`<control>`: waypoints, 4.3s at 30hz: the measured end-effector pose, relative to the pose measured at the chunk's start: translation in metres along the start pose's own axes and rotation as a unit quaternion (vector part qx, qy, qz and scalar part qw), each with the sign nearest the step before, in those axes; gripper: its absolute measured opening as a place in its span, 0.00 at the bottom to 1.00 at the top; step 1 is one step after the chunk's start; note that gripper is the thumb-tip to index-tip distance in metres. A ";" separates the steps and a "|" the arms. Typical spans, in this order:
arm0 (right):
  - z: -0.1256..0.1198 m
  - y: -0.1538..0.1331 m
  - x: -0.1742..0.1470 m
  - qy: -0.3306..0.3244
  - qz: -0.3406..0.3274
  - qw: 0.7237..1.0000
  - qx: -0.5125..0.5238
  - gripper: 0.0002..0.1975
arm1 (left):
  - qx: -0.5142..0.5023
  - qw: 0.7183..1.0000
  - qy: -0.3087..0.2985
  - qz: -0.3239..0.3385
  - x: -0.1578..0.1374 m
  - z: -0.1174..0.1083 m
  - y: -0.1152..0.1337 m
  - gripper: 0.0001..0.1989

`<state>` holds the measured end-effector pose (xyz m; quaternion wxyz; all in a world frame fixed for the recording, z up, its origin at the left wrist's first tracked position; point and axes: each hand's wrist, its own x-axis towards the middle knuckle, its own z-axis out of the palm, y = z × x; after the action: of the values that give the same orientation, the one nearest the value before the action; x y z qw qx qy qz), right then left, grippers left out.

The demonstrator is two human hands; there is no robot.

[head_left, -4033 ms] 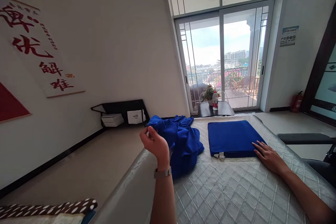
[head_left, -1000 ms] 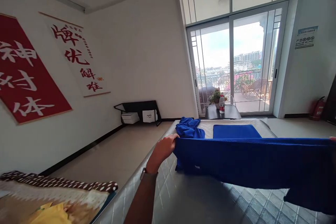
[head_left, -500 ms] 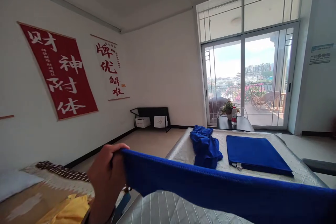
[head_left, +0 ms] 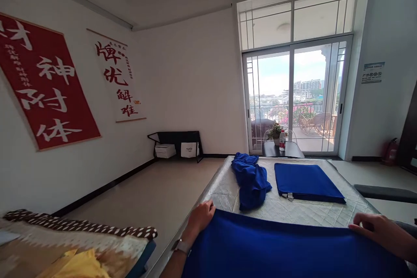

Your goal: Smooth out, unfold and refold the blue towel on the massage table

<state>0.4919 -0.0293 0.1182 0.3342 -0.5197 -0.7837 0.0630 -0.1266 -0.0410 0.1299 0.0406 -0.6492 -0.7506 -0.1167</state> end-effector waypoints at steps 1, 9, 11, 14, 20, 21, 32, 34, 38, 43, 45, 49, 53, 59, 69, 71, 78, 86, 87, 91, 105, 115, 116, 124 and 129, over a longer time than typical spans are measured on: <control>0.008 0.005 0.011 -0.094 0.001 0.996 0.008 0.11 | 0.004 1.000 -0.013 0.003 0.002 0.016 0.003 0.11; 0.077 0.057 0.021 -0.112 0.060 0.991 0.035 0.17 | 0.019 1.000 -0.016 0.018 0.023 0.075 0.004 0.13; 0.085 0.064 0.022 -0.092 0.075 0.993 0.024 0.18 | 0.019 1.000 -0.006 0.019 0.028 0.083 -0.001 0.14; 0.092 0.071 0.024 -0.065 0.087 0.994 0.001 0.18 | 0.017 0.999 0.007 0.026 0.033 0.092 -0.008 0.14; 0.089 0.073 0.033 -0.062 0.049 0.994 -0.078 0.21 | 0.015 0.999 0.029 0.036 0.036 0.100 -0.015 0.16; 0.087 0.073 0.035 -0.065 0.033 0.993 -0.092 0.22 | 0.014 0.999 0.032 0.036 0.036 0.100 -0.016 0.17; 0.107 -0.013 0.056 -0.027 -0.093 0.969 -0.227 0.15 | -0.020 0.995 0.024 0.092 0.025 0.086 -0.012 0.20; 0.128 -0.064 0.058 -0.064 -0.151 0.970 -0.180 0.15 | -0.036 0.990 -0.007 0.134 0.021 0.086 -0.008 0.16; 0.186 -0.173 0.064 -0.128 -0.228 0.963 -0.070 0.17 | -0.052 0.983 -0.045 0.168 0.012 0.091 -0.004 0.19; 0.267 -0.253 0.077 -0.143 -0.240 0.960 0.015 0.21 | -0.050 0.983 -0.058 0.170 0.010 0.097 -0.009 0.23; 0.294 -0.262 0.083 -0.145 -0.231 0.962 0.016 0.22 | -0.053 0.981 -0.069 0.173 0.012 0.099 -0.013 0.24; 0.322 -0.261 0.099 -0.144 -0.189 0.971 -0.023 0.19 | -0.064 0.977 -0.103 0.175 0.017 0.102 -0.020 0.26; 0.325 -0.251 0.127 -0.107 -0.116 0.984 -0.077 0.19 | -0.078 0.974 -0.124 0.175 0.020 0.102 -0.024 0.27; 0.339 -0.235 0.176 -0.194 -0.010 0.970 -0.144 0.26 | -0.081 0.974 -0.128 0.167 0.021 0.103 -0.026 0.28; 0.363 -0.241 0.214 -0.171 0.020 0.976 -0.136 0.27 | -0.071 0.977 -0.115 0.165 0.023 0.110 -0.034 0.30; 0.361 -0.246 0.206 -0.159 0.023 0.977 -0.138 0.28 | -0.071 0.978 -0.106 0.167 0.024 0.111 -0.035 0.30; 0.360 -0.275 0.124 -0.115 -0.134 0.980 -0.091 0.31 | -0.064 0.979 -0.093 0.172 0.025 0.116 -0.036 0.29; 0.328 -0.254 0.089 -0.239 -0.089 0.965 -0.059 0.34 | -0.046 0.979 -0.092 0.178 0.023 0.115 -0.032 0.28; 0.320 -0.245 0.086 -0.242 -0.085 0.965 -0.060 0.34 | -0.045 0.979 -0.093 0.178 0.023 0.115 -0.032 0.28; 0.283 -0.199 0.067 -0.241 -0.052 0.966 -0.075 0.35 | -0.042 0.978 -0.095 0.180 0.025 0.119 -0.032 0.29; 0.138 0.021 -0.020 -0.140 0.182 0.949 -0.217 0.40 | -0.024 0.981 -0.066 0.180 0.030 0.132 -0.035 0.28; 0.114 0.075 -0.029 -0.117 0.275 0.918 -0.261 0.42 | -0.020 0.991 -0.039 0.128 0.035 0.130 -0.063 0.25; 0.116 0.065 -0.020 -0.111 0.285 0.911 -0.275 0.41 | -0.021 0.991 -0.034 0.124 0.036 0.128 -0.064 0.25; 0.210 -0.150 0.054 -0.146 0.027 0.973 -0.175 0.32 | -0.039 0.991 0.008 0.129 0.033 0.111 -0.045 0.21; 0.297 -0.285 0.079 -0.188 -0.105 0.975 -0.051 0.29 | -0.040 0.990 0.011 0.133 0.026 0.114 -0.034 0.20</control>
<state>0.0786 -0.0168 0.0532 0.1586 -0.4297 -0.8850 0.0837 -0.1537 0.0059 0.0208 0.0379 -0.7431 -0.6516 -0.1475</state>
